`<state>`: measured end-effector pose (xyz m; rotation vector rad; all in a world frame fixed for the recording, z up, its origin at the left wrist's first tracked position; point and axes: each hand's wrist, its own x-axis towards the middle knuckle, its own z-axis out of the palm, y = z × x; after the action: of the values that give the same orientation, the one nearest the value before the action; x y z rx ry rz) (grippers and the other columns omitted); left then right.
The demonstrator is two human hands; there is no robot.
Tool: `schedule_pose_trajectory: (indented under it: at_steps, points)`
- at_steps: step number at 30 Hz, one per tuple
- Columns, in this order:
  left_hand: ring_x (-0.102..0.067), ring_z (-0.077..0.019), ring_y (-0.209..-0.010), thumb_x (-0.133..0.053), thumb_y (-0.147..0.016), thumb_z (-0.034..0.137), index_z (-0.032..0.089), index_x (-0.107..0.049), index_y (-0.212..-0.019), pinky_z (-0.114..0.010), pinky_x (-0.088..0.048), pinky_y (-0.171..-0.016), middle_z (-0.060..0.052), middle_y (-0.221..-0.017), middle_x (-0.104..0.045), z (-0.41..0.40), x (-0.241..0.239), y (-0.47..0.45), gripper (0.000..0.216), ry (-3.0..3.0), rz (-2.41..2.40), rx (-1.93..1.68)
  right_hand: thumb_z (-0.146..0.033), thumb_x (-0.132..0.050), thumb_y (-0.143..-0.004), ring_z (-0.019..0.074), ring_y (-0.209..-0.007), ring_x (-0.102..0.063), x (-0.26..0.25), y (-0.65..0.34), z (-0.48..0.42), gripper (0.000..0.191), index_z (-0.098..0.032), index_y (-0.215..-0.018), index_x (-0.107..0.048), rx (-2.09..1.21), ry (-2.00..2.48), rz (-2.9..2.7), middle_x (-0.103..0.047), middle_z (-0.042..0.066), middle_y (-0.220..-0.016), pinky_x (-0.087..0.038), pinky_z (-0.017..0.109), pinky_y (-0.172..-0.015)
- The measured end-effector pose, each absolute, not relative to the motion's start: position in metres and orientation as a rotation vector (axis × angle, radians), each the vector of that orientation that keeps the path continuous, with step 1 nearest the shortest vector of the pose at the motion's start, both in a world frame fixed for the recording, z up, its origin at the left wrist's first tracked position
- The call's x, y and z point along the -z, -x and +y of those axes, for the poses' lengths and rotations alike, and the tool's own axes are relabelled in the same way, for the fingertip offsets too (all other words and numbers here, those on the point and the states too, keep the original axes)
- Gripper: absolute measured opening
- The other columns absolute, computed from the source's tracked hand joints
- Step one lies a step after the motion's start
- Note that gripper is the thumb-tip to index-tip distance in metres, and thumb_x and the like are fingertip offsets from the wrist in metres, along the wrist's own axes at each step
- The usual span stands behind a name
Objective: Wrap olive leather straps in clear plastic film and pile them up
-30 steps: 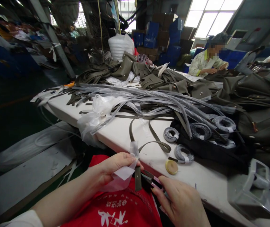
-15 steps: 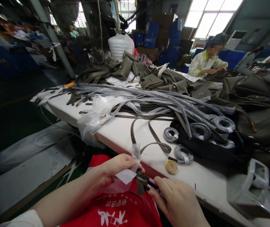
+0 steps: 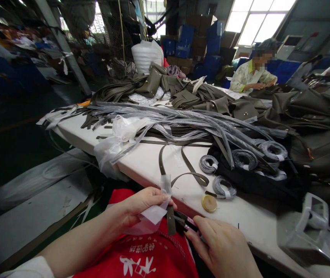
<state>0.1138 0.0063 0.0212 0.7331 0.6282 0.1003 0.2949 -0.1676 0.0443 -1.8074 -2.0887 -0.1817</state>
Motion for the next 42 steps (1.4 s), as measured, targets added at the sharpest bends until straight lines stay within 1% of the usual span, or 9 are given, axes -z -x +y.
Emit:
schedule_pose_trajectory:
  at_steps: [6, 10, 13, 17, 23, 26, 33, 38, 42]
  points:
    - [-0.063, -0.0127, -0.065, -0.092, -0.057, 0.048, 0.007, -0.078, -0.081, -0.022, -0.044, -0.064, -0.009, -0.076, -0.075, 0.006, -0.020, -0.114, 0.050, -0.760, 0.639, -0.084, -0.042, -0.035, -0.106, 0.0147, -0.058, -0.070, -0.042, -0.296, -0.170, 0.035, -0.023, -0.100, -0.064, 0.152, 1.821, -2.133, -0.075, 0.000, -0.076, -0.047, 0.027, -0.051]
    - [-0.063, -0.0137, -0.068, -0.093, -0.056, 0.047, 0.008, -0.078, -0.078, -0.023, -0.046, -0.068, -0.010, -0.082, -0.076, 0.007, -0.011, -0.114, 0.047, -0.755, 0.652, -0.098, -0.042, -0.035, -0.106, 0.0149, -0.056, -0.070, -0.041, -0.298, -0.171, 0.033, -0.024, -0.102, -0.062, 0.177, 1.830, -2.130, -0.075, -0.002, -0.075, -0.047, 0.028, -0.050]
    - [-0.063, -0.0138, -0.068, -0.091, -0.059, 0.047, 0.008, -0.078, -0.080, -0.024, -0.046, -0.069, -0.012, -0.087, -0.077, 0.008, -0.003, -0.114, 0.046, -0.771, 0.635, -0.096, -0.043, -0.035, -0.106, 0.0152, -0.055, -0.070, -0.040, -0.298, -0.172, 0.032, -0.025, -0.100, -0.061, 0.169, 1.833, -2.135, -0.074, -0.002, -0.074, -0.047, 0.029, -0.050]
    - [-0.061, -0.0120, -0.065, -0.090, -0.062, 0.047, 0.008, -0.079, -0.082, -0.024, -0.045, -0.067, -0.011, -0.086, -0.077, 0.006, -0.001, -0.115, 0.045, -0.776, 0.612, -0.091, -0.041, -0.036, -0.106, 0.0150, -0.056, -0.070, -0.041, -0.298, -0.171, 0.030, -0.025, -0.100, -0.060, 0.154, 1.802, -2.145, -0.075, -0.002, -0.076, -0.048, 0.028, -0.052]
    - [-0.063, -0.0137, -0.067, -0.093, -0.057, 0.046, 0.007, -0.078, -0.080, -0.024, -0.046, -0.067, -0.010, -0.080, -0.076, 0.004, -0.011, -0.117, 0.048, -0.744, 0.620, -0.087, -0.042, -0.037, -0.106, 0.0135, -0.057, -0.070, -0.045, -0.292, -0.167, 0.030, -0.023, -0.101, -0.061, 0.059, 1.738, -2.094, -0.074, -0.002, -0.073, -0.048, 0.025, -0.052]
    - [-0.065, -0.0156, -0.069, -0.093, -0.055, 0.044, 0.007, -0.077, -0.077, -0.025, -0.048, -0.069, -0.012, -0.083, -0.076, 0.004, -0.012, -0.118, 0.046, -0.717, 0.620, -0.093, -0.042, -0.039, -0.105, 0.0128, -0.059, -0.070, -0.045, -0.291, -0.167, 0.028, -0.023, -0.100, -0.060, -0.007, 1.687, -2.079, -0.073, -0.003, -0.073, -0.048, 0.024, -0.053]
    - [-0.065, -0.0152, -0.068, -0.092, -0.059, 0.043, 0.008, -0.077, -0.080, -0.025, -0.047, -0.068, -0.011, -0.083, -0.076, 0.004, -0.009, -0.118, 0.044, -0.741, 0.631, -0.097, -0.041, -0.037, -0.106, 0.0121, -0.058, -0.070, -0.046, -0.298, -0.173, 0.030, -0.025, -0.101, -0.062, -0.083, 1.795, -2.089, -0.072, -0.004, -0.072, -0.048, 0.024, -0.052]
    - [-0.068, -0.0172, -0.071, -0.092, -0.060, 0.044, 0.008, -0.076, -0.081, -0.026, -0.049, -0.069, -0.012, -0.085, -0.077, 0.004, -0.005, -0.118, 0.045, -0.753, 0.635, -0.094, -0.041, -0.030, -0.107, 0.0141, -0.057, -0.070, -0.044, -0.296, -0.173, 0.038, -0.023, -0.099, -0.062, 0.082, 1.836, -2.155, -0.074, -0.001, -0.074, -0.044, 0.027, -0.050]
    - [-0.069, -0.0182, -0.072, -0.092, -0.059, 0.044, 0.007, -0.076, -0.079, -0.026, -0.049, -0.070, -0.014, -0.087, -0.077, 0.005, -0.004, -0.119, 0.045, -0.739, 0.646, -0.100, -0.043, -0.032, -0.107, 0.0157, -0.058, -0.070, -0.039, -0.296, -0.175, 0.039, -0.023, -0.099, -0.064, 0.224, 1.838, -2.179, -0.075, 0.000, -0.074, -0.045, 0.030, -0.053]
